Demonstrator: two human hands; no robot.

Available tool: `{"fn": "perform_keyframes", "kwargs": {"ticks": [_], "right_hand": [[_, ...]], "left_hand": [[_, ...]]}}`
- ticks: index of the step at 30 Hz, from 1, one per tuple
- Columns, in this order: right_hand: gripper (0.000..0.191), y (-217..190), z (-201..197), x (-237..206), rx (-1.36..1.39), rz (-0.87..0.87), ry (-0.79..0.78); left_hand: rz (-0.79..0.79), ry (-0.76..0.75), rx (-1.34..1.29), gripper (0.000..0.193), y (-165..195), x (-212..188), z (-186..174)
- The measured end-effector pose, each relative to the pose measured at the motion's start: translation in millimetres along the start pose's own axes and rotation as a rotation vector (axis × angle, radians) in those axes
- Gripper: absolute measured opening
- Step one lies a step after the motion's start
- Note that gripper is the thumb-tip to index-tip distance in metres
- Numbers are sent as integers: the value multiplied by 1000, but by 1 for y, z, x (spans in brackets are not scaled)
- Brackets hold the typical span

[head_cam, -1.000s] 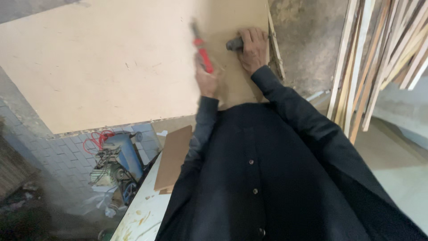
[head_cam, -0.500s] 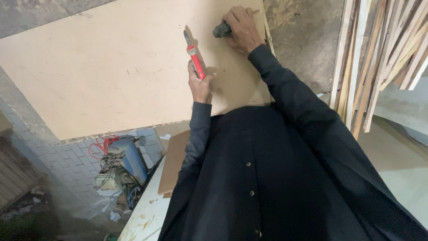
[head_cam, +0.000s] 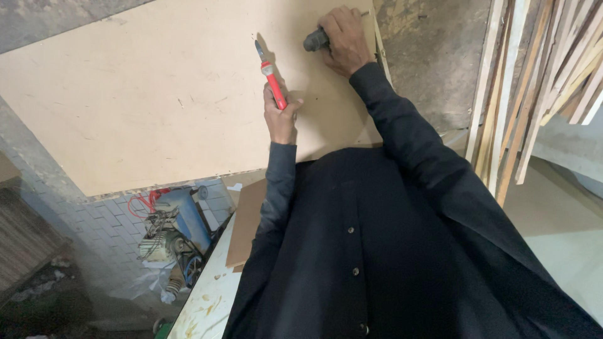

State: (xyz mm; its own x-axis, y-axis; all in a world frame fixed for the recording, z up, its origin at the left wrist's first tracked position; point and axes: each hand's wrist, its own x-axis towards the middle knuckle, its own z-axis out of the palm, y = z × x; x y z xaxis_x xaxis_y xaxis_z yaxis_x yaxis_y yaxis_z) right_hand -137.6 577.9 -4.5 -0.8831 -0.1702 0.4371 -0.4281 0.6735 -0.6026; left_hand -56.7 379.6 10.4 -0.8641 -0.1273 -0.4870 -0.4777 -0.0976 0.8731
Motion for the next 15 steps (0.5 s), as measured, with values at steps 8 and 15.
{"fn": "perform_keyframes", "kwargs": {"ticks": [8,15], "right_hand": [[41,-3,2,3,-36,5,19],[42,-5,1,8,-113,-34,16]], "left_hand": [[35,-84,-28,58,-13,3,-16],[333,143,142,71,44,32,-61]]}}
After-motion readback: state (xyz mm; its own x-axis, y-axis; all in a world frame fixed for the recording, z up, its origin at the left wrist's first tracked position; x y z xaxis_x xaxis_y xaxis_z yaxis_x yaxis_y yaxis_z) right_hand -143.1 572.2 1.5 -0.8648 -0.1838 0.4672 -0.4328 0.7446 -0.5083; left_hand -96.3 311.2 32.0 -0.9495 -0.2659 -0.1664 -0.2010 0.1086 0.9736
